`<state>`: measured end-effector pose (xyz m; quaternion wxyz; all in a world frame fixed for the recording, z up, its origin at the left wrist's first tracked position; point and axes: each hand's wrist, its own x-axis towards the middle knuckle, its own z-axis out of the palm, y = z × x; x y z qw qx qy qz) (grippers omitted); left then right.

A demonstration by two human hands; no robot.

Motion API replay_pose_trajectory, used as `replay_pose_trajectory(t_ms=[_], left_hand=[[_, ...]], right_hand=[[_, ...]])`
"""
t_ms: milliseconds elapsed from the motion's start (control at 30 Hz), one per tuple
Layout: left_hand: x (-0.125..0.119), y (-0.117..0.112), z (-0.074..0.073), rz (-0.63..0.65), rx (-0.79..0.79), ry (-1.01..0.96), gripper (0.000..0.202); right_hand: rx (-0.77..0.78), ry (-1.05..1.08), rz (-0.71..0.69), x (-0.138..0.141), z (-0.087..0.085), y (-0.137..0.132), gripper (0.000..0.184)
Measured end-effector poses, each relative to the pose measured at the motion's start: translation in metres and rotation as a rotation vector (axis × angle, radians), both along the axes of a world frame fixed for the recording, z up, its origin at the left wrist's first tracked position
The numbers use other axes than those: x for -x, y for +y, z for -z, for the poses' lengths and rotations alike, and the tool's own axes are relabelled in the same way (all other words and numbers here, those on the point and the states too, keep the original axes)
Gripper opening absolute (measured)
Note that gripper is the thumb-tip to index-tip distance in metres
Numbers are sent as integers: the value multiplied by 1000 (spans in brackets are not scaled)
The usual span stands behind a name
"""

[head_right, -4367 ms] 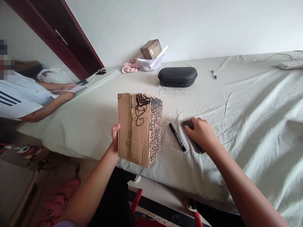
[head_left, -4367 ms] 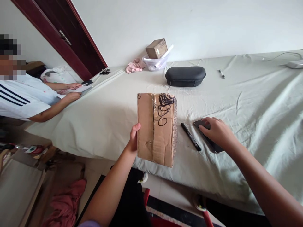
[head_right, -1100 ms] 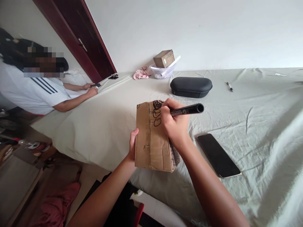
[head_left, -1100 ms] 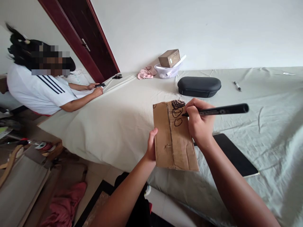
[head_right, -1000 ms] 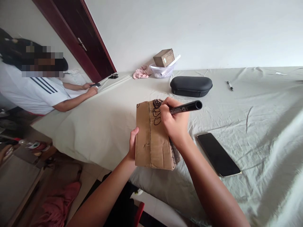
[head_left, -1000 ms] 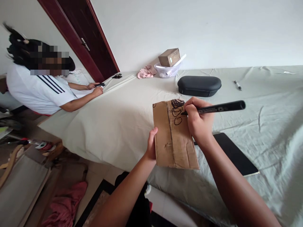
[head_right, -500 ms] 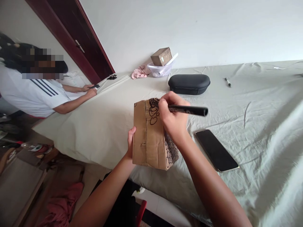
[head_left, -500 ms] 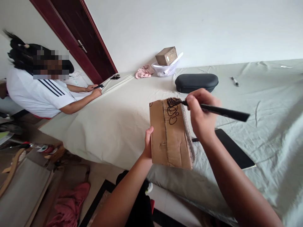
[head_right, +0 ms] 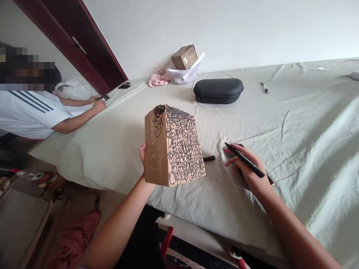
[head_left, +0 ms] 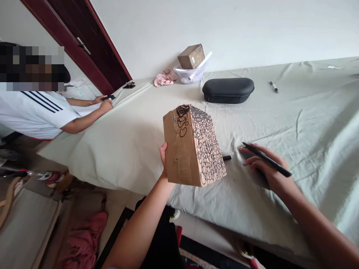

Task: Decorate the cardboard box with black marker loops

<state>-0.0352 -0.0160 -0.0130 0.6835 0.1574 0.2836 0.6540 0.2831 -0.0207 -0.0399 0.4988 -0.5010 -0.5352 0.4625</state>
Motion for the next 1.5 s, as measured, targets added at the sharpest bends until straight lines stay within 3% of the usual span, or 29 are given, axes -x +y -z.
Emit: replay_pose_trajectory(t_ms=[67, 167, 300, 400, 533, 633, 700, 833, 933, 1033, 1267, 1500], left_hand=[[3, 3, 5, 1, -2, 17, 50], [4, 6, 11, 40, 27, 26, 55], [3, 9, 13, 66, 52, 21, 52], [3, 14, 14, 74, 31, 12, 53], [7, 19, 17, 60, 17, 17, 55], [9, 22, 20, 55, 16, 27, 57], [9, 23, 21, 60, 4, 23, 58], [10, 24, 20, 69, -3, 9, 57], [10, 25, 19, 53, -6, -9, 53], [11, 26, 19, 34, -7, -13, 52], [11, 25, 18, 23, 18, -3, 56], [11, 24, 17, 24, 11, -5, 54]], right_hand=[[84, 148, 2, -4, 8, 0, 48], [125, 273, -24, 1, 1, 7, 51], [50, 212, 7, 16, -13, 18, 46], [-48, 143, 33, 26, -18, 22, 32], [11, 283, -183, 29, -23, 25, 50], [104, 350, -283, 25, -27, 27, 32], [109, 180, -248, 20, -28, 29, 28], [11, -447, -185, 6, -26, 33, 56], [-45, -898, -215, -7, -26, 36, 41], [-53, -1168, -292, -17, -29, 36, 37], [-75, -1305, -361, 1, -32, 29, 35], [-254, -1312, -377, 16, -14, 29, 34]])
